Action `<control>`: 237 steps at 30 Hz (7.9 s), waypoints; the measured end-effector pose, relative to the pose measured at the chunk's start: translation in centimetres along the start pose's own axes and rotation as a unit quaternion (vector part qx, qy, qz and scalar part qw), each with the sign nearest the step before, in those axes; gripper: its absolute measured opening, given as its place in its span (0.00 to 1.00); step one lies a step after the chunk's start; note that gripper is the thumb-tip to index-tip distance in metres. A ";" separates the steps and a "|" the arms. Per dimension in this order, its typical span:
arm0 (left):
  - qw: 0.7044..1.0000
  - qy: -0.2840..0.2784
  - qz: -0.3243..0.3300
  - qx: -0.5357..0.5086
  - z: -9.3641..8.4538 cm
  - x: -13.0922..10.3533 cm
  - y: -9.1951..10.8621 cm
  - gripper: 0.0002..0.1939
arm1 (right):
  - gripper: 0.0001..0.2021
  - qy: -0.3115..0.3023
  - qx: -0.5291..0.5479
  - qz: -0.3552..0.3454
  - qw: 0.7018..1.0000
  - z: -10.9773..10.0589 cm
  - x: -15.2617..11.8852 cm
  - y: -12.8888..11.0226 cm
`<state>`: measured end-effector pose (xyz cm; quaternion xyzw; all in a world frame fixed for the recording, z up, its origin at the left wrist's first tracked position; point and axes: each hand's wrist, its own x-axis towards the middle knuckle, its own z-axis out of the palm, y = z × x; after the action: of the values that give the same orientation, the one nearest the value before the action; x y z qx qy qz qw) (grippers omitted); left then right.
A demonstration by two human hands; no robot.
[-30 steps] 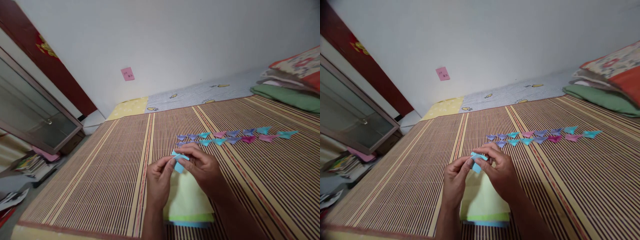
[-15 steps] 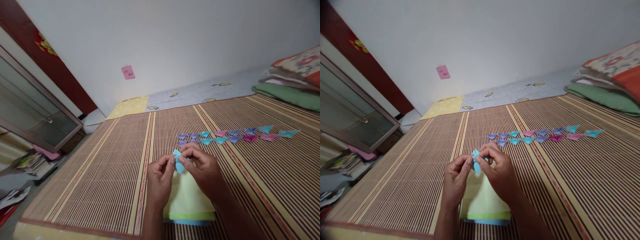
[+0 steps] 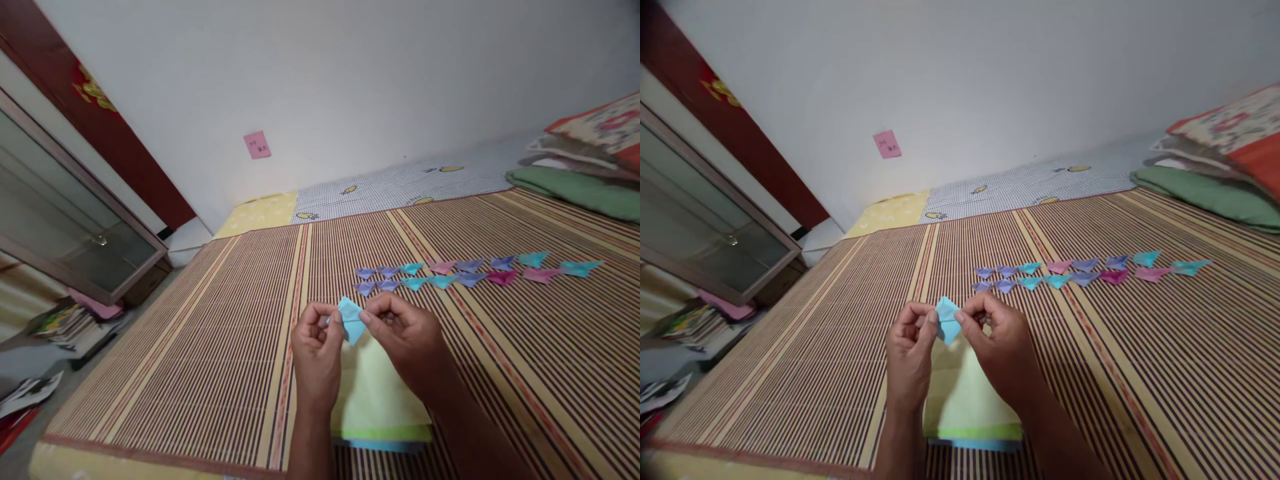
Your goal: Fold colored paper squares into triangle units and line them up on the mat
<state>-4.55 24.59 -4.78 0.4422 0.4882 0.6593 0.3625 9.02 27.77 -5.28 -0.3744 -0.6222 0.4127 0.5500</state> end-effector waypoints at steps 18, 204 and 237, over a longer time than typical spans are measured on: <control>1.000 -0.020 -0.019 0.002 0.0 -0.2 0.2 0.11 | 0.08 0.064 -0.118 -0.060 0.989 0.6 -0.2 -0.1; 0.984 -0.159 -0.024 -0.075 -2.7 1.1 0.2 0.14 | 0.04 -0.134 0.056 -0.066 0.987 -2.3 1.2 1.5; 1.000 -0.019 0.004 0.012 -0.5 0.1 0.1 0.06 | 0.01 -0.075 -0.055 -0.058 0.994 -1.0 0.6 0.5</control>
<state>-5.06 24.46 -4.71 0.4608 0.4871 0.6463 0.3642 9.98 28.63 -5.44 -0.3353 -0.7041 0.3723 0.5032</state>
